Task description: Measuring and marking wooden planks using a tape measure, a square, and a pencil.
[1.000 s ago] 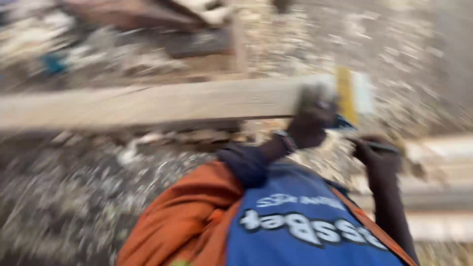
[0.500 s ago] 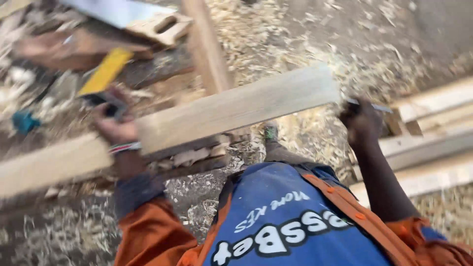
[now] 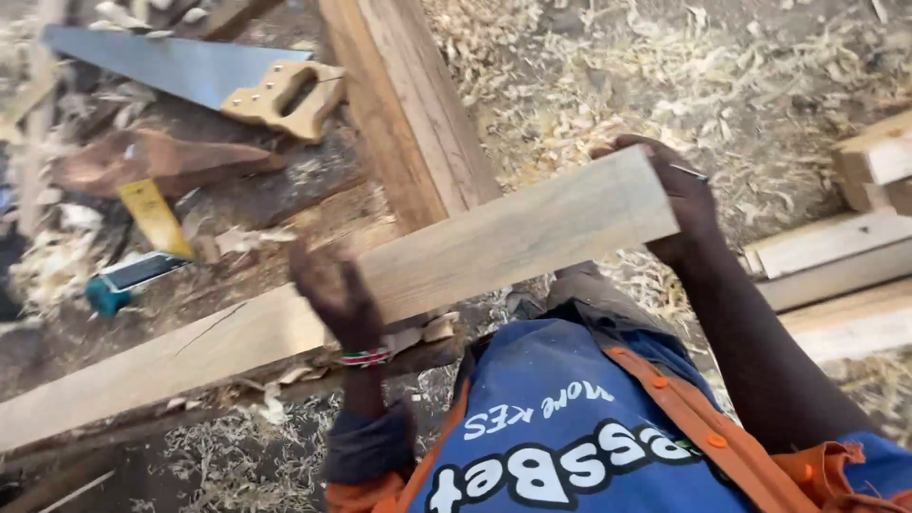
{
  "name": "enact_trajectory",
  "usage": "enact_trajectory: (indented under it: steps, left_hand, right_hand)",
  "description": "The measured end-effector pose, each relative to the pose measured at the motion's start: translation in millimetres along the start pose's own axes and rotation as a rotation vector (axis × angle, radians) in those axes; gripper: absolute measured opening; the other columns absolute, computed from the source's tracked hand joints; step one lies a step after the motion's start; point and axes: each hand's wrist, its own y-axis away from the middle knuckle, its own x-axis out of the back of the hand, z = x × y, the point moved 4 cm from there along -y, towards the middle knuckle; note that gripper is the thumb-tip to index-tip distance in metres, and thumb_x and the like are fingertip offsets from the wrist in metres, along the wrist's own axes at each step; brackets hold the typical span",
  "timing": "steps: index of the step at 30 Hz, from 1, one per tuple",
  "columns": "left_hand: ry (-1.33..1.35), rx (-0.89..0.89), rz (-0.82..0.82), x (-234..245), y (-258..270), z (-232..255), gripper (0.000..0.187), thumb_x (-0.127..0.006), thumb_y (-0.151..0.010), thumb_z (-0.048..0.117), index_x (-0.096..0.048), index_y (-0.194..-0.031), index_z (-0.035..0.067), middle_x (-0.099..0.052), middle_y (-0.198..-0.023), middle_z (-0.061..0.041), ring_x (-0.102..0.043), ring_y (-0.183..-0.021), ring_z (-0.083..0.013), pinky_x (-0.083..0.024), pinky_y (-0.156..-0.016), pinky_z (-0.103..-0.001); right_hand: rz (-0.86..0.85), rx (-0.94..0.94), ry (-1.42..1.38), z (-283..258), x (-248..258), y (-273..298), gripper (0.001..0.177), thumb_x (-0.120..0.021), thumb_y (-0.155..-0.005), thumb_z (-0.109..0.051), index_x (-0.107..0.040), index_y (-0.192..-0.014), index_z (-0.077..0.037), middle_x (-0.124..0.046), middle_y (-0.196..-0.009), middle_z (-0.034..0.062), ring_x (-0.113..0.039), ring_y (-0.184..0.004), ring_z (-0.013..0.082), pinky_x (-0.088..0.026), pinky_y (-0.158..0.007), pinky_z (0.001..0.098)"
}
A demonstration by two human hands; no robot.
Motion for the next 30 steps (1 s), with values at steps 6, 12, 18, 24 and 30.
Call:
enact_trajectory:
  steps: [6,12,18,24,30]
  left_hand:
    - [-0.161,-0.081,0.023,7,-56,-13,0.036,-0.060,-0.107,0.029,-0.055,-0.137,0.010,-0.057,-0.136,-0.010,-0.053,-0.131,-0.0257,-0.039,-0.112,-0.042]
    - [-0.216,-0.121,0.084,5,-114,-32,0.029,-0.061,-0.105,0.018,-0.061,-0.130,0.005,-0.064,-0.126,-0.015,-0.060,-0.123,-0.0277,-0.044,-0.108,-0.039]
    - [-0.306,-0.069,-0.006,-6,-110,-35,0.016,-0.059,-0.103,0.012,-0.067,-0.114,0.005,-0.068,-0.108,-0.012,-0.067,-0.109,-0.0241,-0.050,-0.102,-0.036]
    - [-0.438,0.006,-0.165,-19,-119,-64,0.023,-0.054,-0.096,0.006,-0.068,-0.114,0.004,-0.065,-0.109,-0.015,-0.061,-0.106,-0.0258,-0.047,-0.101,-0.041]
    - [-0.475,0.105,-0.200,-32,-116,-58,0.027,-0.052,-0.092,0.011,-0.065,-0.114,0.005,-0.063,-0.112,-0.015,-0.060,-0.103,-0.0236,-0.048,-0.101,-0.043]
  right_hand:
    - [-0.033,-0.014,-0.114,9,-71,-16,0.041,-0.055,-0.103,-0.024,-0.058,-0.140,-0.004,-0.072,-0.125,0.0214,-0.075,-0.107,0.0319,-0.061,-0.096,0.0477]
    - [-0.069,-0.090,-0.390,56,-107,-75,0.041,-0.049,-0.108,-0.027,-0.059,-0.140,-0.004,-0.074,-0.117,0.0147,-0.075,-0.105,0.0268,-0.063,-0.093,0.0420]
    - [-0.098,-0.106,-0.466,75,-68,-94,0.035,-0.051,-0.106,-0.031,-0.068,-0.125,-0.007,-0.078,-0.106,0.0130,-0.077,-0.095,0.0205,-0.064,-0.090,0.0346]
    - [-0.187,-0.060,-0.481,60,-54,-69,0.031,-0.056,-0.098,-0.012,-0.065,-0.123,0.006,-0.075,-0.105,0.0269,-0.078,-0.094,0.0315,-0.066,-0.086,0.0418]
    - [-0.141,-0.046,-0.443,61,-48,-51,0.020,-0.064,-0.090,0.007,-0.063,-0.109,0.012,-0.073,-0.094,0.0324,-0.079,-0.087,0.0367,-0.067,-0.081,0.0451]
